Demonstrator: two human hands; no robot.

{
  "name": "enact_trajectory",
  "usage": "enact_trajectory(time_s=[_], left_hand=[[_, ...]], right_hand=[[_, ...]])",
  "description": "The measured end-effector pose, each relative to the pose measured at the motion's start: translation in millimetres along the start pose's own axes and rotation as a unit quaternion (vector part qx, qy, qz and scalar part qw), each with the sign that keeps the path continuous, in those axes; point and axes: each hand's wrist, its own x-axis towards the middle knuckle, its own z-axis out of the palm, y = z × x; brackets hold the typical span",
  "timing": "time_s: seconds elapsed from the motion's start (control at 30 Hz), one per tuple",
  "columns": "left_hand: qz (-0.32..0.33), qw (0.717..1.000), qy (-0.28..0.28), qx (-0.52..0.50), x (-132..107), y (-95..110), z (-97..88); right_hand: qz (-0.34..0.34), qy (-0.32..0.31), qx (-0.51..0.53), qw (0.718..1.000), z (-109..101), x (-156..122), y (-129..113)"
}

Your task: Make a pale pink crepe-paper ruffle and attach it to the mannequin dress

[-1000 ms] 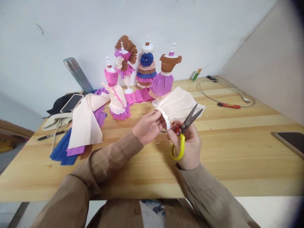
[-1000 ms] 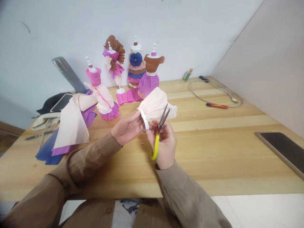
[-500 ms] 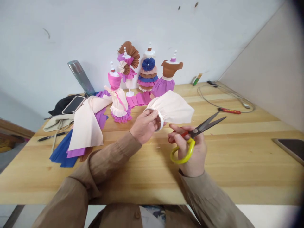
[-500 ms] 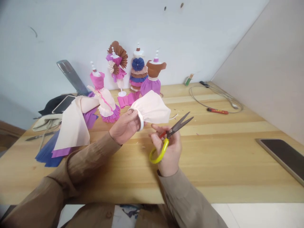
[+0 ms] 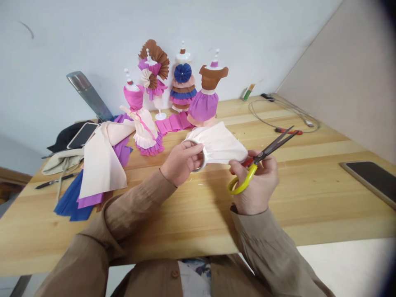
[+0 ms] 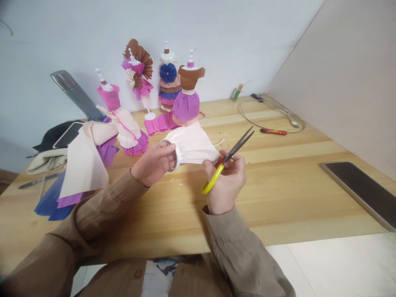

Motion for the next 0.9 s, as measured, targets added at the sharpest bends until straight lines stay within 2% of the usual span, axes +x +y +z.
enact_trajectory(time_s=[0.17, 0.27, 0.4, 0.57, 0.7, 0.8, 0.9], left_hand=[[0.001, 1.000, -0.012, -0.001, 1, 5, -1.6], [0.010, 0.999, -0.019, 0.031, 2, 8, -3.1], [0.019, 0.995, -0.041, 0.088, 1, 11, -4.0], [0.019, 0.992, -0.054, 0.112, 0, 14, -3.2], [0.011, 0.990, -0.076, 0.120, 1, 18, -3.8], [0.001, 0.989, -0.078, 0.129, 2, 21, -5.4], [0.016, 0.989, -0.070, 0.129, 4, 26, -8.1]], right_hand=[[0.030, 0.007, 0.031, 0.999, -2, 3, -6], [0.031, -0.004, 0.042, 0.999, -5, 7, -12], [0.047, -0.062, 0.008, 0.997, -10, 12, -13], [0.102, -0.121, -0.016, 0.987, -5, 12, -11], [0.092, -0.081, 0.012, 0.992, -2, 10, -14], [0.089, -0.040, 0.040, 0.994, -2, 12, -14], [0.071, -0.025, 0.055, 0.996, -3, 13, -14]])
